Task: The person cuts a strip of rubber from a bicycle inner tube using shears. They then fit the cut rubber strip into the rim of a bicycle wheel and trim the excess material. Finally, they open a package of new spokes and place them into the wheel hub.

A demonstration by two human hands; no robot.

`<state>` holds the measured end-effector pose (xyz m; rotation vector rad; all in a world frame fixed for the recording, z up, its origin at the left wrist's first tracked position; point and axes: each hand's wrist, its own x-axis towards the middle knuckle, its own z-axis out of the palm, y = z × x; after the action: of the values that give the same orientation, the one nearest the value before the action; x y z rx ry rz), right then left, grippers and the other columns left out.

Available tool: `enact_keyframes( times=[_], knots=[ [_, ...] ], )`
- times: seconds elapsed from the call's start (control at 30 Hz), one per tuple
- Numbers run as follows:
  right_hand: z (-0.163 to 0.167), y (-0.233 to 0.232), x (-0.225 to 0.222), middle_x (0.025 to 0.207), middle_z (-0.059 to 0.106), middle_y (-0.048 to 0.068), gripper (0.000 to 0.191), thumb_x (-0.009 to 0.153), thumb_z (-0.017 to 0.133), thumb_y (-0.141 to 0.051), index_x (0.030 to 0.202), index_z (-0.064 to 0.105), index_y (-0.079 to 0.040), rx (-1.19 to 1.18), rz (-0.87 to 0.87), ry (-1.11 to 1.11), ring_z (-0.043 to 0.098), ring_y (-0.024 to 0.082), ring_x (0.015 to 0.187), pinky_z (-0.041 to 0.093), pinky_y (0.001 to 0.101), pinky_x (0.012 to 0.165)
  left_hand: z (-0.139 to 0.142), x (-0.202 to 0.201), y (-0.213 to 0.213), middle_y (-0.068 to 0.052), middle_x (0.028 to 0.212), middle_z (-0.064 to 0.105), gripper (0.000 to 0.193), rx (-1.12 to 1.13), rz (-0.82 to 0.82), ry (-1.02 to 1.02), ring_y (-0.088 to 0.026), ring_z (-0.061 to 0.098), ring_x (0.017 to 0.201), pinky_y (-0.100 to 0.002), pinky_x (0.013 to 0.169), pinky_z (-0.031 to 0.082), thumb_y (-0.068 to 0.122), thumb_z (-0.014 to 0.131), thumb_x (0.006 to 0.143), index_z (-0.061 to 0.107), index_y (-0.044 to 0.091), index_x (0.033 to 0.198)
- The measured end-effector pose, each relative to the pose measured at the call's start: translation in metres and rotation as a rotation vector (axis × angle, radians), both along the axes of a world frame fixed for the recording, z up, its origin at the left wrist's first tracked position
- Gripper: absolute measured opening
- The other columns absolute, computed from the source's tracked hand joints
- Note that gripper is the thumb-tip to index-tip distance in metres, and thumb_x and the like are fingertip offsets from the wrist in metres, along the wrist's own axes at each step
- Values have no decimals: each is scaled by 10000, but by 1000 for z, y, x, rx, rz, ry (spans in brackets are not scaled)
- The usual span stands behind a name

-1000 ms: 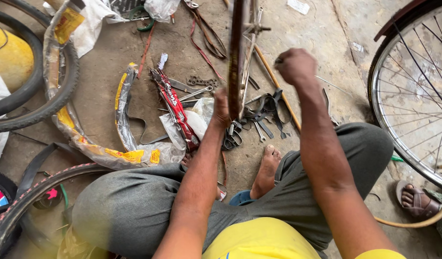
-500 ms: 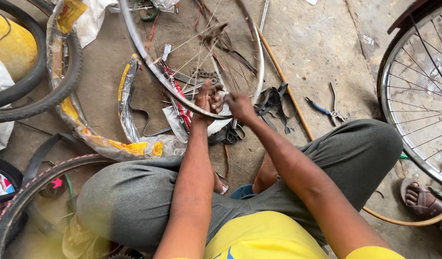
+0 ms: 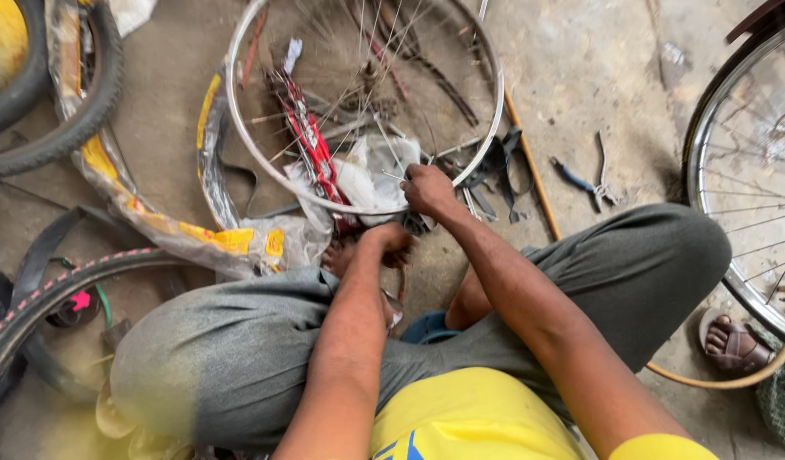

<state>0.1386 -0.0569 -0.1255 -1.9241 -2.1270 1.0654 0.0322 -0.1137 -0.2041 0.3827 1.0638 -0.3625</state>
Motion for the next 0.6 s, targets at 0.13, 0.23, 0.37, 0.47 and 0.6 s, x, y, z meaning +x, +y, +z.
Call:
enact_keyframes(
  times=[0.13, 0.23, 0.37, 0.47, 0.6],
  knots=[
    [-6, 3, 5, 985, 712, 221, 310, 881, 730, -336, 985, 720, -44, 57, 9, 72, 660, 421, 973, 524, 523, 845, 27, 20, 26, -214, 773, 762, 226, 406, -115, -94, -345, 710, 575, -481, 498, 591, 126, 520, 909, 712, 17, 962],
    [3, 11, 11, 1037, 720, 224, 344, 939, 736, -365, 1030, 725, -33, -19, -48, 50, 676, 398, 1017, 534, 483, 907, 45, 16, 44, -207, 809, 768, 216, 649, 208, 130, -328, 730, 635, -450, 545, 599, 129, 586, 874, 730, -4, 964],
    [9, 24, 18, 1180, 705, 188, 338, 878, 722, -186, 1190, 683, -61, -242, -206, 181, 690, 307, 1078, 553, 413, 940, 47, 12, 67, -196, 857, 775, 232, 993, 614, 430, -305, 757, 715, -410, 608, 608, 135, 674, 826, 755, -32, 966],
    [6, 29, 21, 1226, 708, 150, 304, 908, 604, -73, 1192, 708, -92, -233, -327, 376, 693, 238, 1079, 582, 384, 944, 35, 19, 66, -172, 945, 779, 306, 1127, 454, 536, -285, 748, 870, -410, 795, 588, 192, 778, 785, 763, -2, 1021],
    [0, 33, 24, 1123, 714, 147, 226, 1048, 559, -191, 1153, 725, -79, -169, -384, 306, 672, 226, 978, 577, 384, 866, 22, 29, 68, -180, 1055, 729, 453, 1010, 362, 655, -294, 692, 948, -432, 860, 547, 295, 840, 811, 702, 1, 1127]
  ],
)
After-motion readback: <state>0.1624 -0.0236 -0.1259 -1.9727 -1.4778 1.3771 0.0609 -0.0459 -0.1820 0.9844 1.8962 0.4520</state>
